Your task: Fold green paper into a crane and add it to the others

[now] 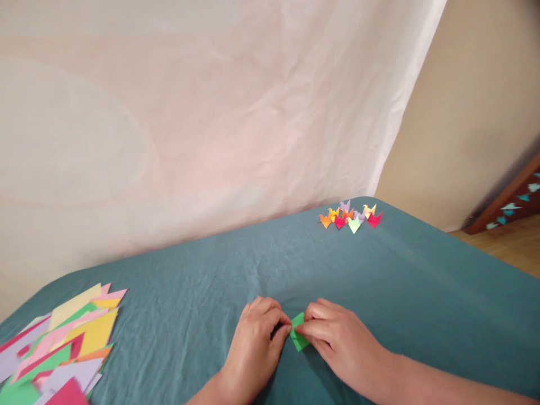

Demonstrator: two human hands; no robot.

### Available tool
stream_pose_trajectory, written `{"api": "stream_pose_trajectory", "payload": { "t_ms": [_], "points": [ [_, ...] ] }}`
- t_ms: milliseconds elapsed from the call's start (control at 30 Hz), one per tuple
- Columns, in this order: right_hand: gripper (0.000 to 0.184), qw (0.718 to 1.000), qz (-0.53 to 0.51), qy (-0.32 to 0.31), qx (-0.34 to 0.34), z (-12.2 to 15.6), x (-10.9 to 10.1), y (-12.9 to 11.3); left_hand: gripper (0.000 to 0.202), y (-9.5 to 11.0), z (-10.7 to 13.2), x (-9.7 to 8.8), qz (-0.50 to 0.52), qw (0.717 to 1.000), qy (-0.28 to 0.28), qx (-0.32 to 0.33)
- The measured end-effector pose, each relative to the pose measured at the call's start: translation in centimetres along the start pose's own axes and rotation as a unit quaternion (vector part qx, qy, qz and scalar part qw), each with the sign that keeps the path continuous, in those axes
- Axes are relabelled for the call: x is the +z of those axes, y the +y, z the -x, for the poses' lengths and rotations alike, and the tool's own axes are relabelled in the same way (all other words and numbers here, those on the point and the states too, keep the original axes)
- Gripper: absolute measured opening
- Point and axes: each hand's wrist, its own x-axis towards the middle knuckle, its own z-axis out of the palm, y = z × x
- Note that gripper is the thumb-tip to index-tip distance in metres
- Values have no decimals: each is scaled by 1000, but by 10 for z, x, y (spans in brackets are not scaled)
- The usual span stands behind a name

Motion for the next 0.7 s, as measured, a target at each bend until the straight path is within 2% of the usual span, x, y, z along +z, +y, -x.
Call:
{"api": "stream_pose_trajectory", "payload": {
  "t_ms": [167, 400, 567, 700],
  "points": [
    [18, 997, 45, -38, -57, 3, -3, 0, 19, -2, 2, 3, 39, 996, -14, 73],
    [19, 990, 84, -59, -102, 7, -7, 2, 42, -7, 8, 5, 42, 993, -63, 88],
    [24, 975, 152, -62, -148, 7, -11, 3, 55, -9, 6, -6, -17, 985, -99, 137],
    [31, 968, 173, -46, -174, 8, -11, 2, 51, 0, 5, -20, -60, 977, -133, 155]
  ]
}}
